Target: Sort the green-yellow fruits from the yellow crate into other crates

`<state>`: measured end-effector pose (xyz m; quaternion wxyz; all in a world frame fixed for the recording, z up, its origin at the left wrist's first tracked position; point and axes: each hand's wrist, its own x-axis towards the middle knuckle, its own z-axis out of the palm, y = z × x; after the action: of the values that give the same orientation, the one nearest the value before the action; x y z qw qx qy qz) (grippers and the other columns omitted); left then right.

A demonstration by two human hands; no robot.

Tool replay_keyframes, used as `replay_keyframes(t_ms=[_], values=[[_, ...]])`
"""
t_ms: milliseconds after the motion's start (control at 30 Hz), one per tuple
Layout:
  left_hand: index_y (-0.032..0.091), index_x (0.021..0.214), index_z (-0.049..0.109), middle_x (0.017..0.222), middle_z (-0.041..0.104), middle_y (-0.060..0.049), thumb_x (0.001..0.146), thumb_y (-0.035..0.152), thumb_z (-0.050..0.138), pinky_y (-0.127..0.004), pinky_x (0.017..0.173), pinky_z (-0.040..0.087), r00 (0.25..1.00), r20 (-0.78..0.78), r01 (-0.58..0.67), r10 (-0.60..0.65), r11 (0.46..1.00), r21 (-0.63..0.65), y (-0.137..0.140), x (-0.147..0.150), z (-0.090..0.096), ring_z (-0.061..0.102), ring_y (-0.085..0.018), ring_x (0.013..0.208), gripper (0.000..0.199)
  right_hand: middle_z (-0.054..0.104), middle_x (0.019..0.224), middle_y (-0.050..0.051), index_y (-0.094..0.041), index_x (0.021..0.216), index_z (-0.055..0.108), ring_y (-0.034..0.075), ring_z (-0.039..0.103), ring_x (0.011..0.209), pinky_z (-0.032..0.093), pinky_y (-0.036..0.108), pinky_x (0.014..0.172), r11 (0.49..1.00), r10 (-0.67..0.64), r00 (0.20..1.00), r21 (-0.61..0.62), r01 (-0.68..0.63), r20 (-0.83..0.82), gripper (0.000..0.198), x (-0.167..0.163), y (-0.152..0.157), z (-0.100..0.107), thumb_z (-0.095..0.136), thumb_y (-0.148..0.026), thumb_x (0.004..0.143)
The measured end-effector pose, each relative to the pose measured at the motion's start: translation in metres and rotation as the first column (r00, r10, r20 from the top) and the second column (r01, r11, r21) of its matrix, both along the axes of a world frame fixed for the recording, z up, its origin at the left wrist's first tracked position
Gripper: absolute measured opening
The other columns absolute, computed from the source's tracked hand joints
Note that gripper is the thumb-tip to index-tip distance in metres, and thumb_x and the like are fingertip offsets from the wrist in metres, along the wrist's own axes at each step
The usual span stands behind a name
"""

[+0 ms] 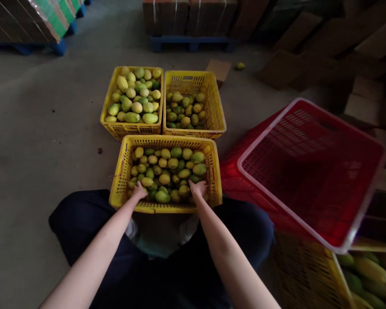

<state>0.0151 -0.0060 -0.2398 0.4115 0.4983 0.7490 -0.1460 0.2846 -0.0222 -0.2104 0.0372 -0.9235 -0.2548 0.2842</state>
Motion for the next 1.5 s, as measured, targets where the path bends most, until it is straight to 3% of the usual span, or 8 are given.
replay_keyframes(t_ms=[367,533,667,767,933,1033,1300,1500], values=[[0.018,0.106,0.061,0.131,0.064,-0.018,0.084,0.032,0.065,-0.052,0.111,0.039,0.897,0.319,-0.316,0.305,0.949,-0.017,0.019,0.002,0.057,0.044,-0.039,0.14,0.026,0.07,0.117,0.019,-0.014,0.118,0.059,0.031,0.068,0.109,0.053,0.038,0.095,0.936,-0.103,0.967,0.306,0.174,-0.234,0.065,-0.027,0.01,0.031,0.083,-0.046,0.067],[0.024,0.116,0.065,0.118,0.072,-0.01,0.095,0.057,0.04,-0.048,0.099,0.052,0.509,0.746,-0.436,0.43,0.876,-0.207,0.019,0.031,0.09,0.063,-0.029,0.12,0.046,0.071,0.115,0.009,-0.021,0.12,0.055,0.026,0.068,0.105,0.055,0.04,0.094,0.58,0.384,0.758,0.776,0.247,-0.528,0.073,-0.081,0.001,0.073,0.082,-0.057,0.063],[0.024,0.124,0.06,0.117,0.071,-0.009,0.088,0.064,0.047,-0.049,0.098,0.055,0.103,0.835,-0.603,0.54,0.702,-0.379,0.008,0.033,0.111,0.063,-0.03,0.119,0.055,0.066,0.129,0.011,-0.022,0.123,0.058,0.026,0.06,0.123,0.045,0.044,0.11,0.467,0.563,0.76,0.884,0.031,-0.325,0.053,-0.087,-0.027,0.095,0.072,-0.051,0.08],[0.022,0.112,0.061,0.108,0.071,-0.009,0.086,0.058,0.055,-0.046,0.095,0.058,-0.136,0.773,-0.666,0.619,0.52,-0.534,0.0,0.017,0.114,0.065,-0.027,0.114,0.044,0.07,0.117,0.011,-0.021,0.111,0.062,0.026,0.065,0.112,0.051,0.043,0.101,0.529,0.431,0.847,0.848,0.042,-0.311,0.038,-0.064,-0.035,0.091,0.063,-0.049,0.085],[0.022,0.094,0.06,0.102,0.071,-0.007,0.087,0.052,0.052,-0.038,0.094,0.059,-0.195,0.753,-0.723,0.629,0.426,-0.544,-0.003,-0.002,0.106,0.065,-0.023,0.114,0.032,0.074,0.112,0.01,-0.018,0.106,0.065,0.023,0.069,0.104,0.054,0.031,0.09,0.861,0.292,0.931,0.485,-0.154,-0.221,0.03,-0.03,0.012,0.062,0.051,-0.04,0.09],[0.022,0.09,0.06,0.102,0.071,-0.007,0.091,0.047,0.043,-0.037,0.095,0.059,-0.239,0.736,-0.725,0.633,0.388,-0.569,-0.001,-0.002,0.102,0.065,-0.022,0.116,0.03,0.075,0.108,0.011,-0.016,0.107,0.066,0.023,0.07,0.101,0.053,0.03,0.088,0.911,0.326,0.931,0.317,-0.262,-0.166,0.029,-0.033,0.052,0.038,0.053,-0.033,0.089],[0.022,0.109,0.062,0.128,0.066,-0.012,0.091,0.063,0.026,-0.043,0.091,0.061,0.125,0.772,-0.815,0.623,0.508,-0.278,0.001,-0.018,0.093,0.059,-0.029,0.128,0.057,0.056,0.142,0.026,-0.007,0.128,0.061,0.036,0.049,0.135,0.037,0.045,0.111,0.811,0.578,0.816,0.13,-0.57,-0.024,0.043,-0.042,0.035,-0.014,0.057,-0.013,0.086],[0.023,0.106,0.059,0.126,0.069,-0.009,0.095,0.05,0.027,-0.038,0.1,0.058,-0.169,0.711,-0.814,0.682,0.31,-0.491,0.003,-0.015,0.085,0.055,-0.025,0.135,0.043,0.032,0.163,0.023,-0.013,0.149,0.045,0.04,0.025,0.149,0.031,0.055,0.114,0.675,0.738,0.675,-0.006,-0.738,0.01,0.057,-0.023,0.016,-0.025,0.056,-0.021,0.094]])
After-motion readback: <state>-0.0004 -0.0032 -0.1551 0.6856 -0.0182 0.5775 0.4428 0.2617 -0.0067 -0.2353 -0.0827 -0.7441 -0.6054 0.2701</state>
